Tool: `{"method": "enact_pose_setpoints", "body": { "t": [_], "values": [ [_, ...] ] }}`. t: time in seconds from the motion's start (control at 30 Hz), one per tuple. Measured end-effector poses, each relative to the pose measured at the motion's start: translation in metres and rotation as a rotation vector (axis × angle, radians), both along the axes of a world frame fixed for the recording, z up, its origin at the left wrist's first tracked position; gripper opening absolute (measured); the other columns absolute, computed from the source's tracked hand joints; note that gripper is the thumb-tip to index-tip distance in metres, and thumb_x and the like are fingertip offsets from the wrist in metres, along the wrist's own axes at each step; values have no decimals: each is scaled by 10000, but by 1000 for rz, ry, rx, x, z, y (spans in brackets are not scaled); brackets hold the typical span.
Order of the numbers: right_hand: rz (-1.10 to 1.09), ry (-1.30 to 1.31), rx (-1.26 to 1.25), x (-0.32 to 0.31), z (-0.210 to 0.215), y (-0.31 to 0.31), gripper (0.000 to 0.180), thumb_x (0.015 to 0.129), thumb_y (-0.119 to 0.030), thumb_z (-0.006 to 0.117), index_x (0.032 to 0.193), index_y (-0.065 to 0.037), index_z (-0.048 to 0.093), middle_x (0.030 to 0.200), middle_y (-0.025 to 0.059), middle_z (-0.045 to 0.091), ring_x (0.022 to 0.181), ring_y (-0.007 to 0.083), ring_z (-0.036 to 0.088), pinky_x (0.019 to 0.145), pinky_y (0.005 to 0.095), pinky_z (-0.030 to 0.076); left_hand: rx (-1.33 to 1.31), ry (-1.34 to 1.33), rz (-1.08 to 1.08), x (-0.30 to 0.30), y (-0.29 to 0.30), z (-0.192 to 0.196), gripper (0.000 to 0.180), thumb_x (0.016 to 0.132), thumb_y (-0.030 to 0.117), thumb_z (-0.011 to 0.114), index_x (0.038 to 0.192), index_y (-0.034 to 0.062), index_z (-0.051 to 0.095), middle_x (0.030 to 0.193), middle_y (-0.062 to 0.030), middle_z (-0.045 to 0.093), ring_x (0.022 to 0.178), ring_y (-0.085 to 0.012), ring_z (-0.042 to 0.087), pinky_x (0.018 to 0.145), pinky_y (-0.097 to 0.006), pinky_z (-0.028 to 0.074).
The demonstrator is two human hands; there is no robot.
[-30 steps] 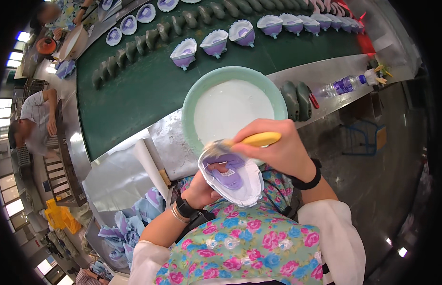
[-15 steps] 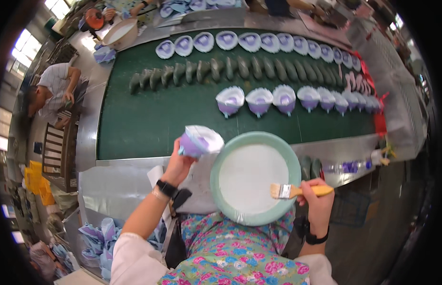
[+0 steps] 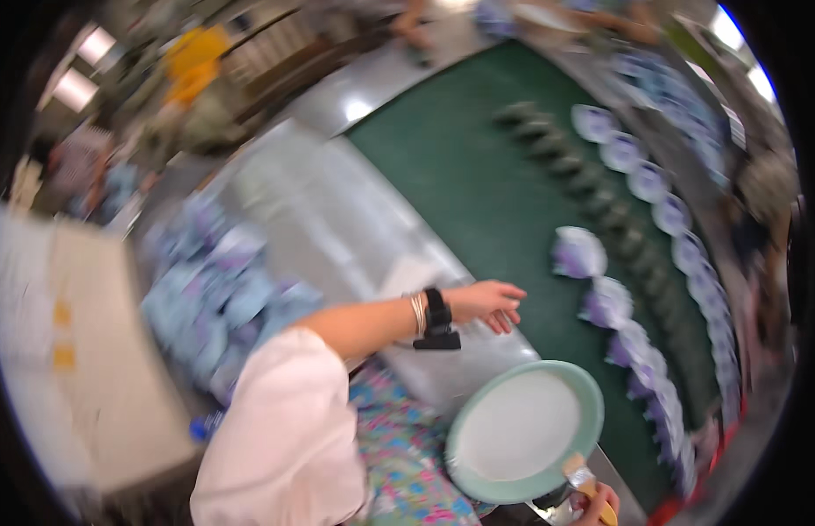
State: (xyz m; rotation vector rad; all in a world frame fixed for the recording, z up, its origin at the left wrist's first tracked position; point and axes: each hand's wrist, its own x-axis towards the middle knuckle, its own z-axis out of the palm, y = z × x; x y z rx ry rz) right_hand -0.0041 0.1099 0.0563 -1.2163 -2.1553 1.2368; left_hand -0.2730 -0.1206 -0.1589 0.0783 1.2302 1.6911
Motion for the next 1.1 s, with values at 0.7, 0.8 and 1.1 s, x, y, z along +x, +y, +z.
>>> {"method": "enact_pose_setpoints", "body": {
  "t": [0.7, 0.8, 1.1],
  "values": [
    [305, 147, 167, 15, 25, -26, 574, 994, -444, 406, 839, 66, 617, 718, 130, 607, 575, 164, 554, 534, 251, 469, -657, -761, 1036, 365, -371, 31, 824, 854, 716, 400, 1482, 212, 225, 1492, -116, 317, 1352, -358, 317, 1077, -610, 215],
    [242, 116, 162, 21, 23, -28, 575, 994, -451, 405, 850, 55, 634, 683, 105, 594, 546, 143, 513, 496, 239, 407, -390, -753, 965, 333, -342, 68, 864, 827, 770, 327, 1470, 197, 256, 1486, -112, 326, 1353, -362, 317, 1086, -600, 224],
    [155, 225, -52, 40, 8, -16, 411, 979, -391, 496, 817, -18, 558, 762, 34, 545, 661, 81, 463, 604, 219, 386, -122, -539, 1032, 208, -255, 25, 726, 920, 664, 273, 1416, 135, 319, 1397, -121, 432, 1263, -339, 442, 973, -574, 422]
  ]
}}
